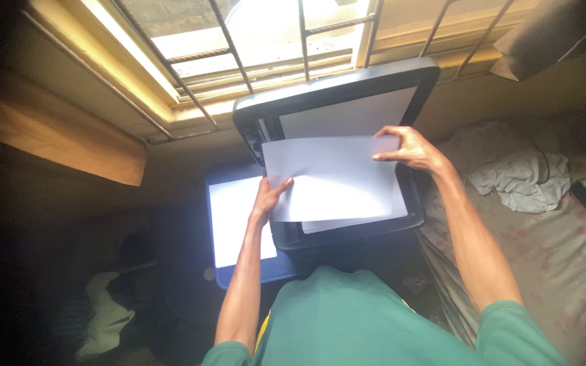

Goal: The person repeatedly loads sheets of paper into a desktop printer's input tray, aligning them by hand. The person closes the printer lid at the end.

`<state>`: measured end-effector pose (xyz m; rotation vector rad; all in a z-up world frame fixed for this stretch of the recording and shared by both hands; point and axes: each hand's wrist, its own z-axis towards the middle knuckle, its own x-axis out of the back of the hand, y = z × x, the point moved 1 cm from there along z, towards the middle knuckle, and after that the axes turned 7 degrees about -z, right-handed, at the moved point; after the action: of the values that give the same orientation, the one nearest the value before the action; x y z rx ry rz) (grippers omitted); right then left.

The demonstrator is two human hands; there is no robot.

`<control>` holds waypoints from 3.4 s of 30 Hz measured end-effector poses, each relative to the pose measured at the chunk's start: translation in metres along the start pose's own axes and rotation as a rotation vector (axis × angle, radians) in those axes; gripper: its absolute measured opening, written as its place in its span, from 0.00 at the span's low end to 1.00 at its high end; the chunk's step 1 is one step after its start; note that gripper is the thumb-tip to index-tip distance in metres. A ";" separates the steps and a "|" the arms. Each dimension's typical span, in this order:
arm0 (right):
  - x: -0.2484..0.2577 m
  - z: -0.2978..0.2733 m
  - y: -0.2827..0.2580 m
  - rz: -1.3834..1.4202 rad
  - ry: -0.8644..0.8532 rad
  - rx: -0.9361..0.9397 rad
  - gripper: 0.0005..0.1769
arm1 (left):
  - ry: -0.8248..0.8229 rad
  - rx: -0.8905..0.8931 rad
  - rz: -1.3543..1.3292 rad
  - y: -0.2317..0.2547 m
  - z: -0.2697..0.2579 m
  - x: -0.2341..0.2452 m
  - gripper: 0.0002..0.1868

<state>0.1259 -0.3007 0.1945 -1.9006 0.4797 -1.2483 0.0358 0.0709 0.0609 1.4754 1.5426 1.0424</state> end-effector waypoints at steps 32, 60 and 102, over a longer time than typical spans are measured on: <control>-0.105 -0.031 0.182 -0.306 0.458 -0.379 0.24 | 0.349 -0.244 0.408 -0.084 0.003 -0.063 0.25; -0.125 0.013 0.203 -0.187 0.563 -0.617 0.30 | 0.335 -0.190 0.615 -0.055 -0.019 -0.073 0.29; -0.105 -0.017 0.177 0.646 0.410 -0.134 0.13 | 0.139 -0.247 0.244 -0.071 0.019 -0.060 0.17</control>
<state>0.0833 -0.3454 -0.0026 -1.3984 1.3022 -1.1661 0.0293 0.0115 -0.0134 1.4658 1.2922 1.4499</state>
